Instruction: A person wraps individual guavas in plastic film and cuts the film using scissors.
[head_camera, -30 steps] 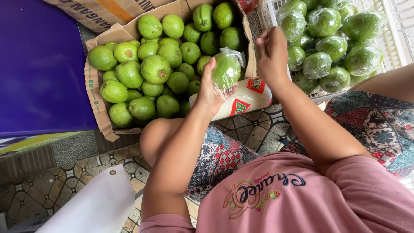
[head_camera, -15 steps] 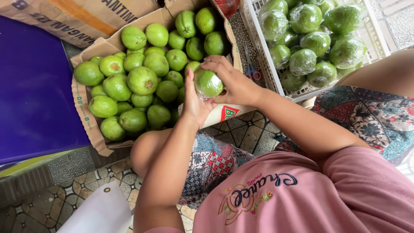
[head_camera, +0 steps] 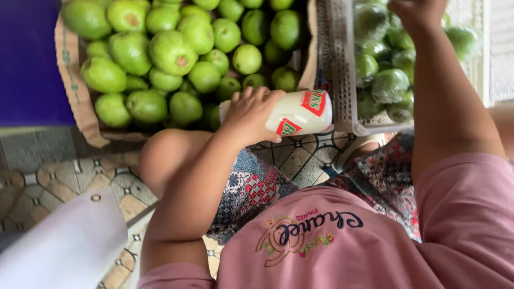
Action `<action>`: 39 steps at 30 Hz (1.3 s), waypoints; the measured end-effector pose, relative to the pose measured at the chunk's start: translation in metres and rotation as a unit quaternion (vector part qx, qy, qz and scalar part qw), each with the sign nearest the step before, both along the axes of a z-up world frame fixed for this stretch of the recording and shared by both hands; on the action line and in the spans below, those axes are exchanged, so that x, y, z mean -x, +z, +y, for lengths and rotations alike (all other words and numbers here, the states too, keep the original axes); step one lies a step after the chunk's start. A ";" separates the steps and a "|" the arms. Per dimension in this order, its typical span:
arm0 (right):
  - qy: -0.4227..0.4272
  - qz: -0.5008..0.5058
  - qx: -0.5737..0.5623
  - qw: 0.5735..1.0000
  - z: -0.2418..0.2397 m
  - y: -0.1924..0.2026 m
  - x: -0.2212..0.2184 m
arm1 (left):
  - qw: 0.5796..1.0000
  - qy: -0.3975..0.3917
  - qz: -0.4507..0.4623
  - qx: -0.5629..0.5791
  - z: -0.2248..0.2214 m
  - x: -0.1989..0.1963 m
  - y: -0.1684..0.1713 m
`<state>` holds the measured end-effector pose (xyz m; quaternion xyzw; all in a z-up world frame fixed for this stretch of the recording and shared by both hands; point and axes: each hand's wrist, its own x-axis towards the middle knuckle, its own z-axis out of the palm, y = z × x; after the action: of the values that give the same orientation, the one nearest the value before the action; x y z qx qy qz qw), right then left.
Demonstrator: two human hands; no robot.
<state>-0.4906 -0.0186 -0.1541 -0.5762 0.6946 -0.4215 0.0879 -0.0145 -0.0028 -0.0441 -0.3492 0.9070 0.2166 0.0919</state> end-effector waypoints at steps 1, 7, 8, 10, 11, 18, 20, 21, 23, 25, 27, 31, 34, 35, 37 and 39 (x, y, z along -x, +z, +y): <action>0.004 0.056 0.020 0.998 -0.002 -0.011 0.012 | 0.999 -0.007 0.030 0.031 0.003 0.001 -0.002; -0.089 0.181 -0.114 0.973 -0.024 -0.028 0.028 | 0.994 -0.016 0.078 0.076 0.002 -0.001 -0.006; -0.118 0.250 -0.137 0.951 -0.026 -0.026 0.028 | 0.992 -0.028 0.093 0.084 0.000 -0.001 -0.008; -0.117 0.279 -0.089 0.949 -0.032 -0.051 0.051 | 0.992 -0.025 0.098 0.082 -0.003 -0.001 -0.008; -0.122 0.305 -0.038 0.944 -0.034 -0.063 0.064 | 0.991 -0.030 0.102 0.083 -0.005 0.000 -0.008; 0.357 0.017 -0.173 0.918 0.037 0.178 -0.223 | 0.993 -0.008 0.115 0.015 -0.020 0.007 -0.018; 0.361 0.166 -0.274 0.876 0.055 0.181 -0.259 | 0.994 -0.003 0.105 0.015 -0.021 0.008 -0.013; 0.361 0.169 -0.276 0.875 0.059 0.171 -0.259 | 0.994 -0.002 0.108 0.014 -0.020 0.008 -0.013; 0.320 0.231 -0.279 0.876 0.067 0.150 -0.260 | 0.995 -0.004 0.098 0.033 -0.017 0.008 -0.014; 0.318 0.232 -0.255 0.883 0.074 0.147 -0.266 | 0.995 -0.003 0.093 0.037 -0.015 0.010 -0.018; 0.318 0.230 -0.231 0.890 0.079 0.143 -0.269 | 0.995 -0.001 0.086 0.040 -0.015 0.010 -0.022; 0.329 0.231 -0.201 0.893 0.083 0.138 -0.265 | 0.994 0.004 0.102 0.048 -0.010 0.010 -0.026; 0.370 0.172 -0.211 0.888 0.082 0.151 -0.263 | 0.980 0.025 0.198 0.006 -0.005 0.006 -0.013; 0.394 0.119 -0.227 0.882 0.081 0.158 -0.263 | 0.963 0.025 0.269 -0.019 -0.004 0.003 -0.007; 0.389 0.032 -0.280 0.877 0.079 0.158 -0.251 | 0.952 0.024 0.302 0.044 0.000 0.007 -0.013; 0.379 -0.055 -0.332 0.862 0.074 0.156 -0.241 | 0.937 0.022 0.331 0.106 0.002 0.010 -0.016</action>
<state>-0.2499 0.0557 0.0018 -0.7081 0.5152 -0.1312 0.4647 -0.0249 -0.0010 -0.0604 -0.2854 0.8958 0.2245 -0.2563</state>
